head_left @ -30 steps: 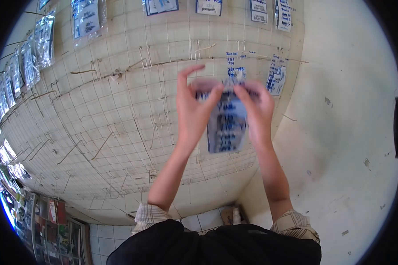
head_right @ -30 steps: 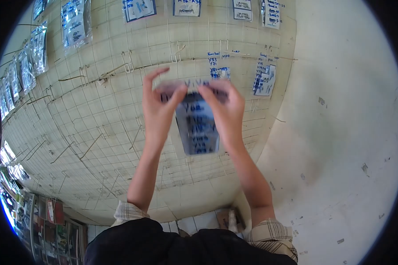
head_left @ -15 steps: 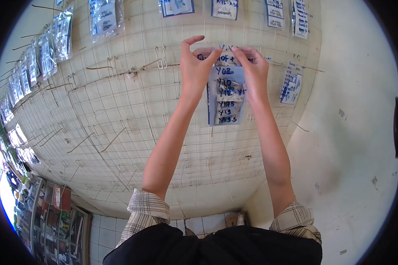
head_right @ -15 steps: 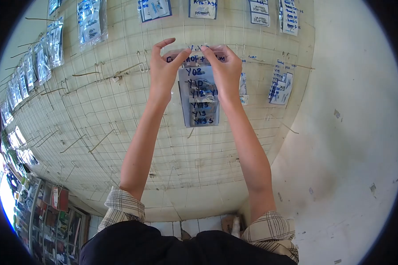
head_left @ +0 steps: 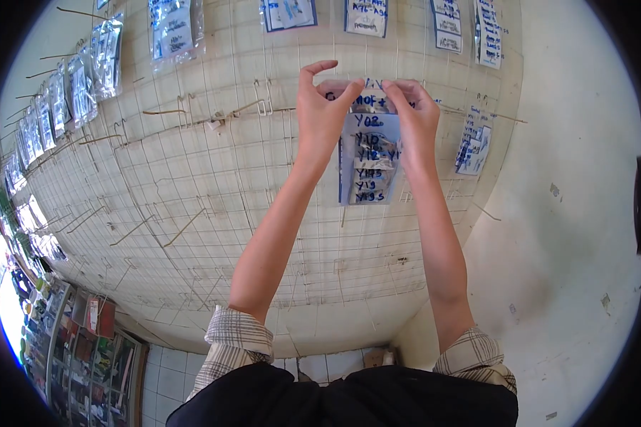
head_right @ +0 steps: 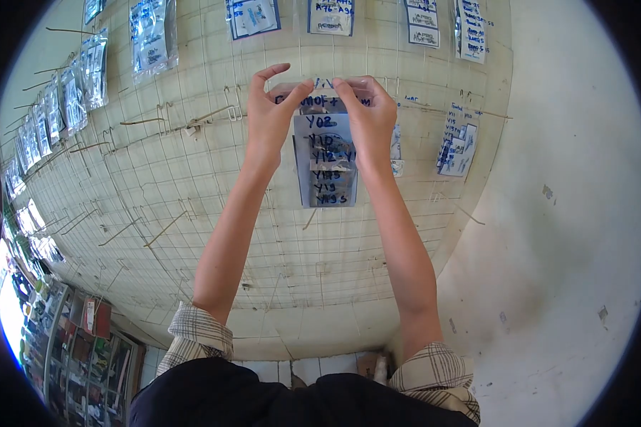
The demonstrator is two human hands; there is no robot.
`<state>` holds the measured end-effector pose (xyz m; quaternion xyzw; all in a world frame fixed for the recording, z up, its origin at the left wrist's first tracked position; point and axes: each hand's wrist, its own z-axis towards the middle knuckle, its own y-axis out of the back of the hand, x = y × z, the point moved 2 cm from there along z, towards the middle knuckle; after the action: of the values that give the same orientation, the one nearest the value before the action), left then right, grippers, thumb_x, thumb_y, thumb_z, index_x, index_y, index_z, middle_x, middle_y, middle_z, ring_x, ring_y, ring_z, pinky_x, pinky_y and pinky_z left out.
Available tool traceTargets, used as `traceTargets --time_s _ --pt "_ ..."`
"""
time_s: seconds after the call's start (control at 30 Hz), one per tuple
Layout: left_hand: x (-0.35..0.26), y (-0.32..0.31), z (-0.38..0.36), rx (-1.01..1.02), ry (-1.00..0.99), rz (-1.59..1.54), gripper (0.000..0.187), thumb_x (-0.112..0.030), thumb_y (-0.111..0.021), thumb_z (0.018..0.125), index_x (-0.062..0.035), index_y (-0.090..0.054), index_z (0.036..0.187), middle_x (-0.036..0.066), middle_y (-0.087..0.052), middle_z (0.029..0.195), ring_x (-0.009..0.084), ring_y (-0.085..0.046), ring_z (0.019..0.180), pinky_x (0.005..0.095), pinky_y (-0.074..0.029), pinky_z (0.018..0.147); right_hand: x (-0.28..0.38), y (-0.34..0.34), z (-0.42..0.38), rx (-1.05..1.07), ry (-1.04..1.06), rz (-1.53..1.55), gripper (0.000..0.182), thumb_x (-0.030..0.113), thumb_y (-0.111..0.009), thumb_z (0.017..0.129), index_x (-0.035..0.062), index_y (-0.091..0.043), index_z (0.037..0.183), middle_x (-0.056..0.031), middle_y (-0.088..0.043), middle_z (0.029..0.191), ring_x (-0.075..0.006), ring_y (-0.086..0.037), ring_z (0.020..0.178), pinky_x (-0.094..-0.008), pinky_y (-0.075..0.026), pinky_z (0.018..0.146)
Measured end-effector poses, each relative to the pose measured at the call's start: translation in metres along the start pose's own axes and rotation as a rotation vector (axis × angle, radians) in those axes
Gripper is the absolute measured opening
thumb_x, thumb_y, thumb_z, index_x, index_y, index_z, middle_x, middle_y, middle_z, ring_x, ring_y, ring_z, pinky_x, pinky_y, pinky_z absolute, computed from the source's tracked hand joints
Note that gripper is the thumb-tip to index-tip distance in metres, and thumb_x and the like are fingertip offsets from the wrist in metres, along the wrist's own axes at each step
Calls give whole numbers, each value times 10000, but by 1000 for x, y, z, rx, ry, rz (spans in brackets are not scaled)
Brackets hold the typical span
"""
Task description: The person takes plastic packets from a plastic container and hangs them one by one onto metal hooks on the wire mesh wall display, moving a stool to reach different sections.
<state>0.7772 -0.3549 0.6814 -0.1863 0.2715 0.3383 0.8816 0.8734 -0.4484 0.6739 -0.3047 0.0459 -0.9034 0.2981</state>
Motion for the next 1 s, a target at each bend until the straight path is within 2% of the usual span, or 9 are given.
traceTargets --time_s 0.47,0.53,0.77,0.93,1.0 --pt "9 -3 4 6 -39 0 495 -145 -687 707 -28 -428 1113 55 -591 734 100 -546 709 236 -408 671 -7 2 1 11 -18 25 191 191 -651 736 9 -602 763 -41 -589 729 -94 -507 693 -233 -394 646" --pt "10 -4 7 -21 -116 7 438 -110 -680 692 -22 -430 1040 89 -602 687 110 -542 618 228 -417 551 -7 0 4 20 -4 18 181 182 -648 734 9 -601 757 -42 -589 722 -94 -507 690 -234 -395 649" --pt "22 -6 16 -47 -102 -70 442 -88 -673 687 -25 -400 1029 93 -585 693 112 -530 606 224 -409 534 -15 -7 12 13 23 -10 180 175 -651 722 4 -598 739 -52 -592 691 -99 -516 663 -232 -402 627" --pt "50 3 18 -87 -87 12 450 -80 -670 690 -21 -382 1031 81 -583 681 121 -533 603 255 -416 548 -52 -9 16 82 -40 -151 194 182 -650 726 0 -585 715 -54 -595 655 -97 -522 606 -237 -408 574" --pt "54 4 20 -107 -98 49 432 -76 -667 692 -26 -387 1018 80 -582 663 132 -539 593 272 -416 557 -65 -12 19 91 -31 -111 192 184 -648 735 2 -588 717 -56 -598 642 -108 -530 586 -238 -416 580"
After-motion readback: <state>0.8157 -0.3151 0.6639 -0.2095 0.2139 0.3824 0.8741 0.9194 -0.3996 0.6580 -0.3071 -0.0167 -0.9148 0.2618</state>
